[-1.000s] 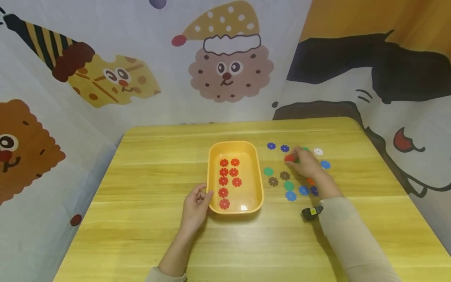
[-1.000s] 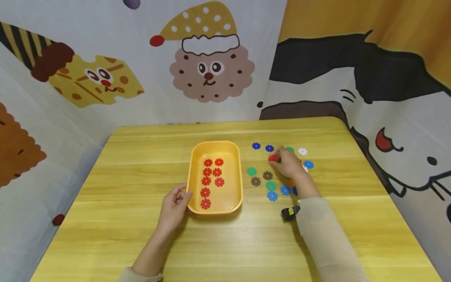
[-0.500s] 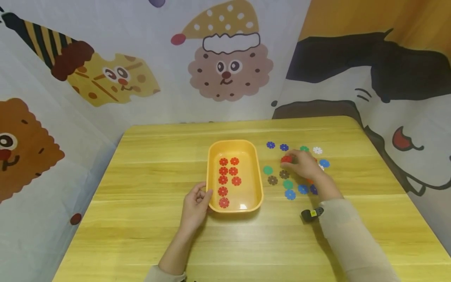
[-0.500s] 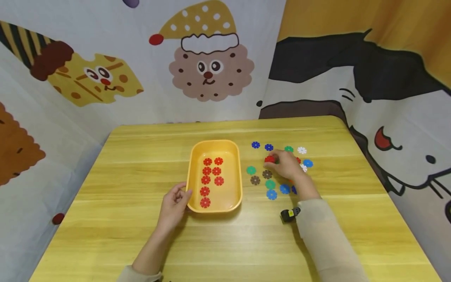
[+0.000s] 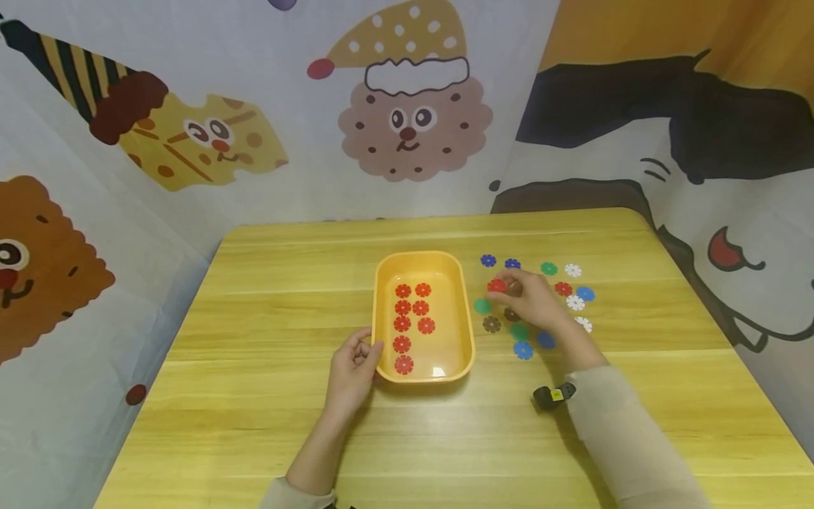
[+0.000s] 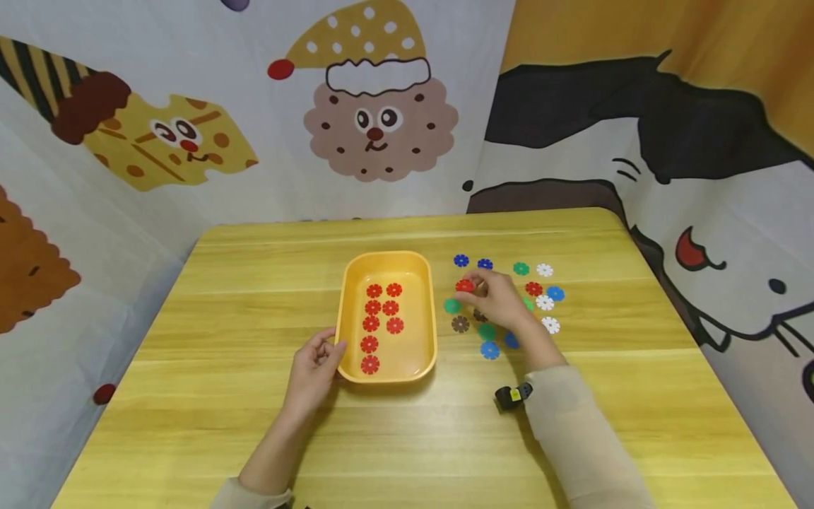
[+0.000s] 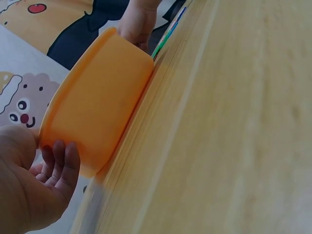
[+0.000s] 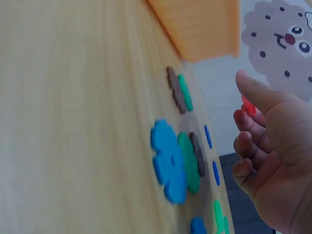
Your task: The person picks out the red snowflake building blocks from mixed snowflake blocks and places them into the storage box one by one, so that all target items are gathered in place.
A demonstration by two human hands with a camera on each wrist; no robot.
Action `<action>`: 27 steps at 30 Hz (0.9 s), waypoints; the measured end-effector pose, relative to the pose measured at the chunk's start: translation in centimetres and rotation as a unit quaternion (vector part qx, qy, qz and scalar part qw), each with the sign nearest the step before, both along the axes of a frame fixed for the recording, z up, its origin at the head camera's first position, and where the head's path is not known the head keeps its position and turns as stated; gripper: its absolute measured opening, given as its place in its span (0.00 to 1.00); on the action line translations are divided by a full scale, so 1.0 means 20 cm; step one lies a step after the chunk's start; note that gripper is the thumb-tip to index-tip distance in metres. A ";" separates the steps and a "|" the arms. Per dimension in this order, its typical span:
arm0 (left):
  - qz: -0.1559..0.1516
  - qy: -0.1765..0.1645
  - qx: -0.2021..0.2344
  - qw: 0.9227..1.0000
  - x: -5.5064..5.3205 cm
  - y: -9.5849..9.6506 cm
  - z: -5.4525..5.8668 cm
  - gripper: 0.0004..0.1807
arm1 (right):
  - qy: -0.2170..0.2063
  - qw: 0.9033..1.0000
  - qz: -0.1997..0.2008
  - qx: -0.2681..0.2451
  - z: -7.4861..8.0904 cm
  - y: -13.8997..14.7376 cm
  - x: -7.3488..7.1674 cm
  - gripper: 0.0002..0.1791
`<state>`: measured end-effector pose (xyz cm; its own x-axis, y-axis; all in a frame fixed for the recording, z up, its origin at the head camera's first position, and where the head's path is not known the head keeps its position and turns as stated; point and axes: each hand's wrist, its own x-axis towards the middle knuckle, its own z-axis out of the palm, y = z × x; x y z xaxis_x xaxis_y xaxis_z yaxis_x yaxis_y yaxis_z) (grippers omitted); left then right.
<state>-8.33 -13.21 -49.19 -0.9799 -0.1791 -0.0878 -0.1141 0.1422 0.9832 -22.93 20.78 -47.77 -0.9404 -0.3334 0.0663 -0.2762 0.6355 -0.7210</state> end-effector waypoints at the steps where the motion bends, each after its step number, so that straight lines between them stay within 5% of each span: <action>1: 0.001 -0.003 0.001 1.000 0.00 0.00 0.00 0.22 | 0.003 1.000 0.003 -0.006 0.00 -0.01 0.00 0.28; 5: 0.002 -0.017 0.007 1.000 0.01 0.01 0.02 0.22 | 0.013 0.999 0.011 -0.031 0.02 -0.06 0.02 0.25; 12: 0.002 -0.008 0.009 1.000 0.06 0.04 0.18 0.20 | 0.030 0.997 0.027 -0.060 0.04 -0.13 0.05 0.21; 20: 0.013 -0.011 0.013 1.000 0.00 0.01 0.00 0.21 | 0.021 0.996 0.039 -0.073 0.04 -0.19 0.07 0.23; 27: 0.008 0.013 0.020 1.000 0.00 0.01 -0.01 0.20 | 0.041 0.995 0.064 -0.066 0.09 -0.26 0.11 0.21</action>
<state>-8.32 -13.06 -49.36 -0.9790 -0.1913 -0.0706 -0.0911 0.1007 0.9907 -20.71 15.62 -45.97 -0.8804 -0.4332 0.1929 -0.4105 0.4928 -0.7672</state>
